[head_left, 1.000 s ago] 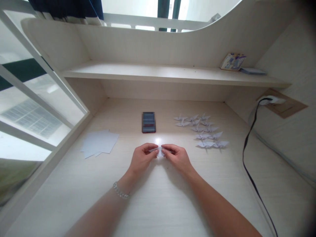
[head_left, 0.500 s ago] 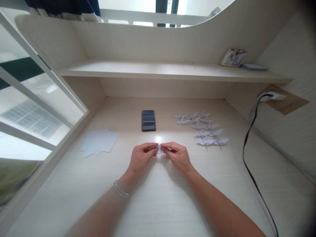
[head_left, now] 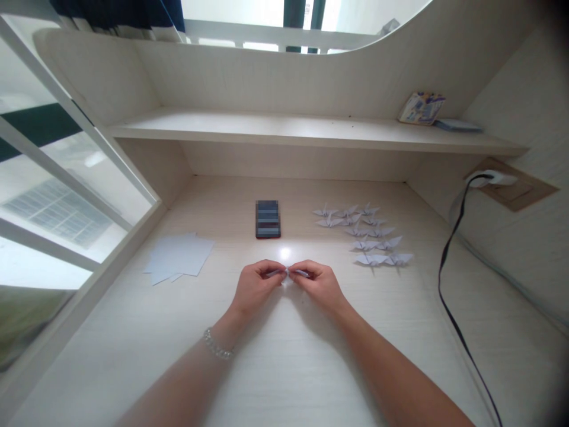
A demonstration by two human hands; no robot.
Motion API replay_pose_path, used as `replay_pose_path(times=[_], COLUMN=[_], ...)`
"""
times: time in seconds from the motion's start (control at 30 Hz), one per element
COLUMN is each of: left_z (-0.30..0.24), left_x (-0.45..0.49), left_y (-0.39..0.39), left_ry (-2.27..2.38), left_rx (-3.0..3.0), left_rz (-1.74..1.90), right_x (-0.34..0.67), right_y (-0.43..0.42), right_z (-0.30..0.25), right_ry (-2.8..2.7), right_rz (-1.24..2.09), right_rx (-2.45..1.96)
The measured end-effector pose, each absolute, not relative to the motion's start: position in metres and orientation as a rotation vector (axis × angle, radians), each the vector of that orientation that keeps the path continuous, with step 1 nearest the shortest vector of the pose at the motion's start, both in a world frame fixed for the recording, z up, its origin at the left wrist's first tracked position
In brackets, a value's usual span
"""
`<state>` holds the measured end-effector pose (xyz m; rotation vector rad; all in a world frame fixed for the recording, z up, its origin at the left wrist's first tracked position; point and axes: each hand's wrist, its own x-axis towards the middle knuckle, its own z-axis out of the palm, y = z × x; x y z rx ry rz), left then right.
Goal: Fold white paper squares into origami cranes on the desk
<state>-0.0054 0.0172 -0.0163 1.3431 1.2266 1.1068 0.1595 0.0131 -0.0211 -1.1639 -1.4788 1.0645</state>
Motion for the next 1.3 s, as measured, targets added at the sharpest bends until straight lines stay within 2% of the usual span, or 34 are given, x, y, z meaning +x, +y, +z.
replay_pose_path(times=[0.3,0.53,1.3], left_z=[-0.016,-0.014,-0.014], left_x=[-0.007,-0.005,-0.003], left_y=[0.018,0.017,0.018], left_ry=[1.119,1.089,1.097], left_rx=[1.343,1.277,1.073], left_rz=[0.951,0.929,0.998], right_x=[0.164,0.159,0.152], right_y=[0.015,0.015,0.014], right_z=[-0.012,-0.012,-0.012], right_ry=[-1.532,-1.162,-1.068], right_rz=[1.212,1.484,1.495], right_rx=[-1.260,-1.258,-1.192])
